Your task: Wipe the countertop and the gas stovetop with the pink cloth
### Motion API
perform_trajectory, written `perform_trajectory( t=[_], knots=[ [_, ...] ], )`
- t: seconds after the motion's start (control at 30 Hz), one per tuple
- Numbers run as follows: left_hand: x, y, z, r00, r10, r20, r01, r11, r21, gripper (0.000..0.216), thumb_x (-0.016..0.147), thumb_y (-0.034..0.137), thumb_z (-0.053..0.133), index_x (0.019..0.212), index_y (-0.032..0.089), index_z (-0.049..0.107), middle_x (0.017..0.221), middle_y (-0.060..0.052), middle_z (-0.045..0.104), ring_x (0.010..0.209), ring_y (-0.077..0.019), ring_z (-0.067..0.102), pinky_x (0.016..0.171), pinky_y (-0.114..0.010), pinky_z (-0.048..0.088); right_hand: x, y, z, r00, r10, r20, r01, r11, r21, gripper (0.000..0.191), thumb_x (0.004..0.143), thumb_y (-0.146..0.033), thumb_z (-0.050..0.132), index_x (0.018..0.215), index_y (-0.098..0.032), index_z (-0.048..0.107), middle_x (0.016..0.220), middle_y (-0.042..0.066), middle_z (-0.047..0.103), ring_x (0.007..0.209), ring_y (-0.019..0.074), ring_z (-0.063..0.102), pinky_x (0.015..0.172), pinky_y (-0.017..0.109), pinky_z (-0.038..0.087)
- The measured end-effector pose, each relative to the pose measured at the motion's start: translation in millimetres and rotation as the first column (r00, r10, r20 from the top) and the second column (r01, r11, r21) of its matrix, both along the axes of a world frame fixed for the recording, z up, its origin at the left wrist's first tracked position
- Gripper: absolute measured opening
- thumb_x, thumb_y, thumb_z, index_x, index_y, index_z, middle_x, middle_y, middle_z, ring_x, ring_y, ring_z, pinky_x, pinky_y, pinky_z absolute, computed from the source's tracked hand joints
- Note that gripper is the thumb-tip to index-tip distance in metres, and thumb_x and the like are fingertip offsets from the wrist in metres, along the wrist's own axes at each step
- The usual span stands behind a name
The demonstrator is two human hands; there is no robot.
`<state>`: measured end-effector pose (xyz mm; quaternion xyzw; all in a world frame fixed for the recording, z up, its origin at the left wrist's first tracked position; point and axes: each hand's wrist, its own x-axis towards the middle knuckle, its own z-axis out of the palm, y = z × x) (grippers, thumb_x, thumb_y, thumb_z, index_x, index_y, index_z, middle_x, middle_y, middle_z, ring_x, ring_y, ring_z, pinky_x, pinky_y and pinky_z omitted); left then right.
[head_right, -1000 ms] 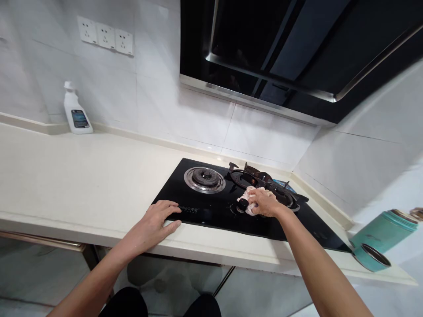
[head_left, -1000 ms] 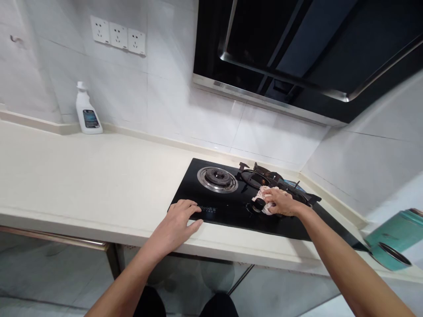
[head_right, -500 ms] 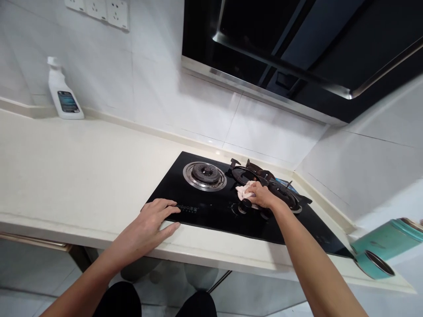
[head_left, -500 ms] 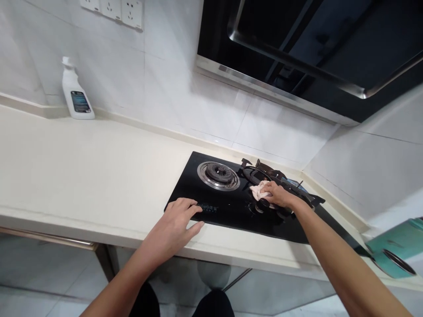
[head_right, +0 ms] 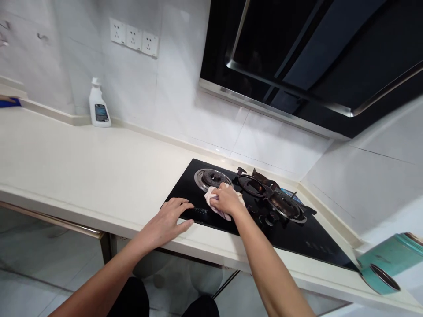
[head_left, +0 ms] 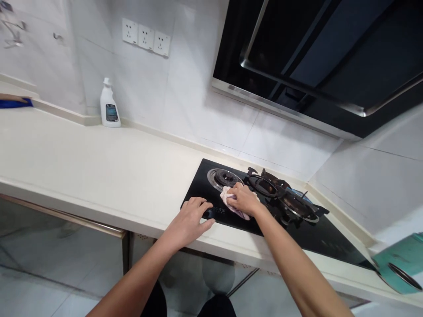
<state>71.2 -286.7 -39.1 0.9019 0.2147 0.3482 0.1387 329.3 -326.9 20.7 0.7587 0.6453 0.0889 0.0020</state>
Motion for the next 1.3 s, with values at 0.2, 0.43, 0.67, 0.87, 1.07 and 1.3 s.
perform_trajectory(
  t=[0.2, 0.43, 0.67, 0.87, 1.07, 1.3],
  knots=[
    [3.1, 7.5, -6.1, 0.997, 0.073, -0.036, -0.074, 0.997, -0.019, 0.069, 0.088, 0.054, 0.074, 0.148, 0.025, 0.053, 0.155, -0.019, 0.05, 0.146, -0.0385, 0.041, 0.116, -0.063, 0.034, -62.2, -35.7, -26.3, 0.995, 0.098, 0.026, -0.101, 0.969, 0.225, 0.028, 0.098, -0.041, 0.064, 0.119, -0.023, 0.065, 0.133, 0.007, 0.059, 0.12, 0.026, 0.054, 0.104, 0.05, 0.046],
    [2.5, 6.1, 0.5, 0.995, 0.069, -0.071, -0.075, 0.993, -0.094, 0.053, 0.103, 0.055, 0.053, 0.145, 0.023, 0.055, 0.145, -0.013, 0.062, 0.14, -0.031, 0.05, 0.117, -0.057, 0.03, -63.7, -85.0, -40.8, 0.977, 0.212, 0.035, -0.211, 0.916, 0.34, 0.016, 0.088, -0.028, 0.065, 0.104, -0.026, 0.069, 0.124, 0.004, 0.066, 0.108, 0.0261, 0.051, 0.098, 0.041, 0.042],
    [1.8, 4.4, 3.5, 0.995, 0.035, -0.097, -0.05, 0.986, -0.162, 0.05, 0.105, 0.06, 0.045, 0.138, 0.027, 0.063, 0.14, -0.009, 0.066, 0.138, -0.0298, 0.051, 0.118, -0.053, 0.028, -1.3, -171.4, -62.2, 0.989, 0.128, 0.073, -0.147, 0.908, 0.394, 0.019, 0.092, -0.027, 0.057, 0.103, -0.028, 0.071, 0.127, 0.006, 0.066, 0.11, 0.0264, 0.055, 0.095, 0.041, 0.046],
    [4.3, 4.2, 2.2, 0.996, 0.036, -0.078, -0.049, 0.986, -0.162, 0.051, 0.106, 0.06, 0.04, 0.136, 0.026, 0.064, 0.141, -0.009, 0.067, 0.137, -0.0297, 0.051, 0.118, -0.053, 0.027, 64.8, -233.9, -63.3, 0.982, -0.083, 0.171, 0.015, 0.93, 0.367, 0.023, 0.093, -0.026, 0.05, 0.093, -0.026, 0.074, 0.115, 0.011, 0.068, 0.108, 0.0293, 0.059, 0.084, 0.042, 0.047],
    [5.6, 0.9, 4.3, 0.994, 0.047, -0.1, -0.062, 0.986, -0.152, 0.048, 0.105, 0.058, 0.043, 0.13, 0.025, 0.068, 0.142, -0.009, 0.066, 0.137, -0.0304, 0.051, 0.118, -0.054, 0.027, 68.1, -253.8, -57.5, 0.949, -0.199, 0.244, 0.108, 0.934, 0.341, 0.034, 0.086, -0.011, 0.045, 0.088, -0.026, 0.075, 0.106, 0.014, 0.068, 0.108, 0.0342, 0.058, 0.073, 0.04, 0.04],
    [7.5, 3.2, 2.4, 0.997, 0.067, -0.043, -0.074, 0.975, -0.209, 0.045, 0.104, 0.058, 0.045, 0.124, 0.027, 0.072, 0.139, -0.007, 0.069, 0.137, -0.03, 0.052, 0.118, -0.052, 0.027, -9.9, -190.8, -62.0, 0.969, -0.207, 0.136, 0.134, 0.9, 0.415, 0.03, 0.097, -0.034, 0.048, 0.107, -0.021, 0.074, 0.107, 0.012, 0.066, 0.099, 0.0277, 0.057, 0.091, 0.044, 0.042]
  ],
)
